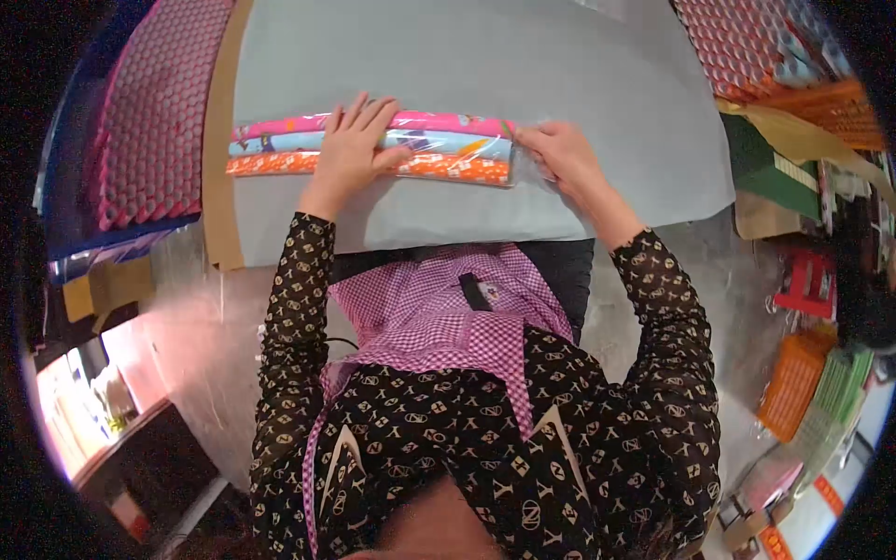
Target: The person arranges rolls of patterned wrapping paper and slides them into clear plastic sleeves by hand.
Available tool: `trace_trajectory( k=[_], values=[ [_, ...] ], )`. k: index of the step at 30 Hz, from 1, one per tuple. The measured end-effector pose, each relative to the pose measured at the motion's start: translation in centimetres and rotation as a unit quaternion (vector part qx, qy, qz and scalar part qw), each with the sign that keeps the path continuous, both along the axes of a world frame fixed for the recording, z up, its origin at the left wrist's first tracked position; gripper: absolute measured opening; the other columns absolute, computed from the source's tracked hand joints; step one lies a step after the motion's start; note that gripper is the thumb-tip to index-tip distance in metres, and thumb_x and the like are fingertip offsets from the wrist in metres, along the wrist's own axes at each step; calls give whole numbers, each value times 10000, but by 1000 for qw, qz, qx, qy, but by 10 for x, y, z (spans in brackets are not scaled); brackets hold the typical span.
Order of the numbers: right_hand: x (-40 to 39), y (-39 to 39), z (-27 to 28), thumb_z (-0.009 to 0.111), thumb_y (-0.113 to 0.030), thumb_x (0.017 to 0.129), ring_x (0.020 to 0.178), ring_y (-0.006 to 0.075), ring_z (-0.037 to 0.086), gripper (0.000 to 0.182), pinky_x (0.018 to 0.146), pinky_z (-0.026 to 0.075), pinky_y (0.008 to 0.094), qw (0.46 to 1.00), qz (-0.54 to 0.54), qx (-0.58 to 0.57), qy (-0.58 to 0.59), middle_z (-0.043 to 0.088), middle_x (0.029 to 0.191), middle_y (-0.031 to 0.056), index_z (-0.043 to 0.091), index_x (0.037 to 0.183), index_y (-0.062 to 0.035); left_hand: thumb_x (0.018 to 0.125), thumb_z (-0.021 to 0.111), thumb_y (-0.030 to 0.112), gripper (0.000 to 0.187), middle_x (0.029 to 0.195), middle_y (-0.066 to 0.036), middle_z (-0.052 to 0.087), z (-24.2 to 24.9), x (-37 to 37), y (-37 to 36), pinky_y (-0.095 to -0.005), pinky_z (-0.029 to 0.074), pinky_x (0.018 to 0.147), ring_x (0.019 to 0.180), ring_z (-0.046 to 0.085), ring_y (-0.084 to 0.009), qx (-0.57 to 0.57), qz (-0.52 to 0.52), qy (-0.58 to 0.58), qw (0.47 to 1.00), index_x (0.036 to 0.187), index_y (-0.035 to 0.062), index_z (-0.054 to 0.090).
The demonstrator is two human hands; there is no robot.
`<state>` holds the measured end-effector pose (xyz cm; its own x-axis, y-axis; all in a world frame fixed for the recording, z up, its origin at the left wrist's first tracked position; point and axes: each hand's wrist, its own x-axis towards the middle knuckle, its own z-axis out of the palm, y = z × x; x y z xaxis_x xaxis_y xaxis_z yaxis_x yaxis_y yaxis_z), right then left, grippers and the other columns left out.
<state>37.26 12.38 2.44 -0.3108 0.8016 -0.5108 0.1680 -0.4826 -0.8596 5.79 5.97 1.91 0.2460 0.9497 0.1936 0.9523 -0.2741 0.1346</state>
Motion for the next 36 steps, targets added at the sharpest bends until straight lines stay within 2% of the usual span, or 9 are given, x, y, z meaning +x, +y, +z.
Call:
trace_trajectory(
  k=[4,11,16,19,21,27,29,30,36],
  values=[
    [-10,1,4,727,-238,866,435,30,361,270,378,235,232,999,-6,21,-37,478,609,-49,698,929,23,834,617,580,729,1438,-57,498,0,0,-1,-535,228,1150,1394,369,-315,0,0,15,1000,1392,125,500],
    [-16,6,2,738,-205,822,443,43,376,246,385,242,245,999,-25,26,-26,508,597,-29,677,834,33,812,630,591,710,1367,-59,550,-2,1,1,-560,250,1127,1350,418,-337,39,-4,5,999,1329,114,539],
    [-21,12,-3,696,-138,859,392,48,396,185,336,255,232,999,-35,-27,31,478,555,-31,573,760,-40,814,606,625,732,1350,-75,555,-3,1,1,-560,273,1114,1333,423,-359,41,-5,1,999,1324,105,533],
    [-17,16,-6,716,-88,825,423,38,401,125,372,250,224,998,-22,-42,46,502,594,-38,641,835,13,827,574,646,743,1350,-79,554,0,3,0,-557,289,1106,1329,422,-361,43,-5,13,999,1334,105,526],
    [-18,17,-13,711,-94,835,409,38,386,132,363,244,224,998,-18,-33,47,490,588,-41,620,805,-3,843,567,626,735,1388,-93,533,3,5,-1,-551,249,1123,1364,399,-353,21,-6,10,1000,1366,113,501],
    [-19,8,0,693,-163,868,398,41,370,223,358,249,226,999,-21,-29,23,468,563,-42,547,733,-65,843,585,604,713,1386,-85,537,-2,1,0,-553,253,1120,1363,404,-348,13,-8,-3,1000,1359,118,513],
    [-16,5,8,708,-201,866,417,36,359,219,375,234,231,1000,17,6,-23,470,577,-45,587,759,-54,850,591,586,696,1386,-82,538,-4,-1,0,-553,250,1119,1358,409,-347,29,-4,0,1000,1361,120,513],
    [-9,7,-5,730,-305,836,453,42,369,308,390,243,243,998,20,33,-54,458,587,-47,618,742,-34,853,589,583,692,1390,-79,535,-5,-2,0,-558,245,1121,1356,411,-348,27,-5,-1,1000,1365,124,511],
    [-2,-11,6,717,-275,817,476,48,398,260,401,260,247,991,57,52,-106,505,600,-39,656,731,-37,850,543,646,717,1355,-84,564,-1,1,0,-569,271,1106,1341,430,-352,37,-3,9,999,1339,123,534]
  ],
)
